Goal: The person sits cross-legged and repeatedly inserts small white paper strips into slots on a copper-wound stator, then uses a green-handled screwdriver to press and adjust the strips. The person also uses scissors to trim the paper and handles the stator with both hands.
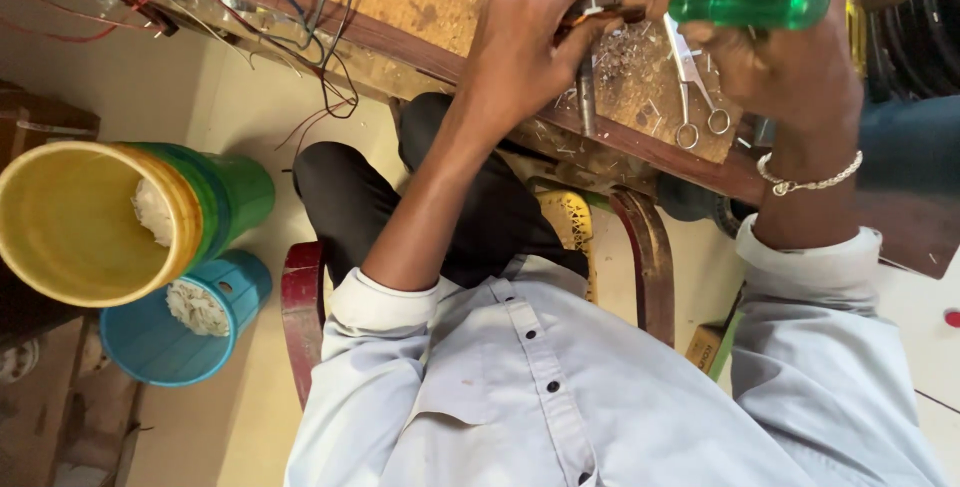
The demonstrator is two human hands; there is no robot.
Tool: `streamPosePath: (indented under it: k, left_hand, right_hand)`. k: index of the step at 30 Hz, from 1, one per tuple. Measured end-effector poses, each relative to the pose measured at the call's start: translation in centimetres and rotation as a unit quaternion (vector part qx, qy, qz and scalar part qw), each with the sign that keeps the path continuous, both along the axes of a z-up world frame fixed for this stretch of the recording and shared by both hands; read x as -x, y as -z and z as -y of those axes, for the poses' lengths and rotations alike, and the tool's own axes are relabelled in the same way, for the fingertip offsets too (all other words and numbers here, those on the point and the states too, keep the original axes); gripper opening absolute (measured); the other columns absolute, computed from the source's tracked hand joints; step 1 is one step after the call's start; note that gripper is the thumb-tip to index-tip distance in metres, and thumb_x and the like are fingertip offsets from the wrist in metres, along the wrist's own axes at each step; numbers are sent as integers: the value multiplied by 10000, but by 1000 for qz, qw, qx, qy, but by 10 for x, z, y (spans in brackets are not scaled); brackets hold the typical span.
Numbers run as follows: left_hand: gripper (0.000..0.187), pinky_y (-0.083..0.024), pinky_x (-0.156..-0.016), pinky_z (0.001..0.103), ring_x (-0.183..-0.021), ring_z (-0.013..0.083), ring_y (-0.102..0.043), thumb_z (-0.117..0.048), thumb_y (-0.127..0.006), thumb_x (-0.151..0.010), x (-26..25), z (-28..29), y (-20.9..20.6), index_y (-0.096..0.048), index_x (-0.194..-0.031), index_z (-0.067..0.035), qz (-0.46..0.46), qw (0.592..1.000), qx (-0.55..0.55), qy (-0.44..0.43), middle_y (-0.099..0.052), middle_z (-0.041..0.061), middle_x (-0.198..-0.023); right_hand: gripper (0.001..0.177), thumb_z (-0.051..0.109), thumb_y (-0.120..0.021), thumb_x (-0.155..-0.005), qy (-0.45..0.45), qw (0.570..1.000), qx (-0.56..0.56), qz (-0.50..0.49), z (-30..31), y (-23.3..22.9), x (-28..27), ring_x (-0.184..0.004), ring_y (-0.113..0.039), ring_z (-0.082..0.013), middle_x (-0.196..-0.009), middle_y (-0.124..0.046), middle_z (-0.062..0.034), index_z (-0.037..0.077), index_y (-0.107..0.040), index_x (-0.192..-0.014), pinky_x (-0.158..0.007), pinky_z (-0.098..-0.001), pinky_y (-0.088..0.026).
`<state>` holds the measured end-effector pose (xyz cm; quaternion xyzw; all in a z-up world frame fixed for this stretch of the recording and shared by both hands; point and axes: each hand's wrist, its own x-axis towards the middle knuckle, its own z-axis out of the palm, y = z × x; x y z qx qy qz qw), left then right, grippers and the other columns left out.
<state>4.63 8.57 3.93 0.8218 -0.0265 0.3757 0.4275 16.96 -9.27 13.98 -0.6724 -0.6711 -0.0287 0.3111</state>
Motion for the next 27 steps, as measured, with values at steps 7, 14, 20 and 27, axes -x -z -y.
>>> streamPosePath:
  k: [7, 14, 20, 27]
  left_hand:
    - [442, -552, -979, 405, -1136, 265, -690, -105, -883, -893, -7, 0, 4, -699, -1292, -152, -47, 998, 29, -5, -735, 69, -1211]
    - [488, -553, -976, 382, -1067, 200, -678, -130, -870, -871, -4, -4, 7, -685, -1320, -169, -40, 999, 9, -8, -744, 15, -1185]
    - [503, -534, -1012, 392, -1132, 232, -666, -136, -865, -883, -1, -6, 10, -644, -1335, -158, -28, 999, -16, -13, -719, 41, -1256]
    - [519, -526, -1043, 409, -1175, 252, -643, -147, -865, -911, 4, -7, 7, -622, -1369, -149, -57, 998, -15, -6, -691, 40, -1309]
  right_hand:
    - [249, 22, -579, -1188, -65, 986, -55, -141, 13, 20, -11, -1151, -752, -247, -1206, -716, -162, -13, -488, -1417, -980, -319, -644]
    - [328, 193, -642, -1174, -60, 901, -188, -387, 2, 45, -11, -1094, -740, -297, -1137, -653, -137, -3, -495, -1392, -991, -490, -613]
    - [309, 228, -692, -1123, -76, 891, -206, -396, 3, 52, -19, -1075, -732, -270, -1123, -654, -148, 46, -485, -1263, -963, -506, -612]
    - [349, 257, -729, -1133, -97, 906, -190, -365, 2, 55, -20, -1055, -725, -219, -1128, -670, -147, 56, -480, -1271, -1002, -498, -604]
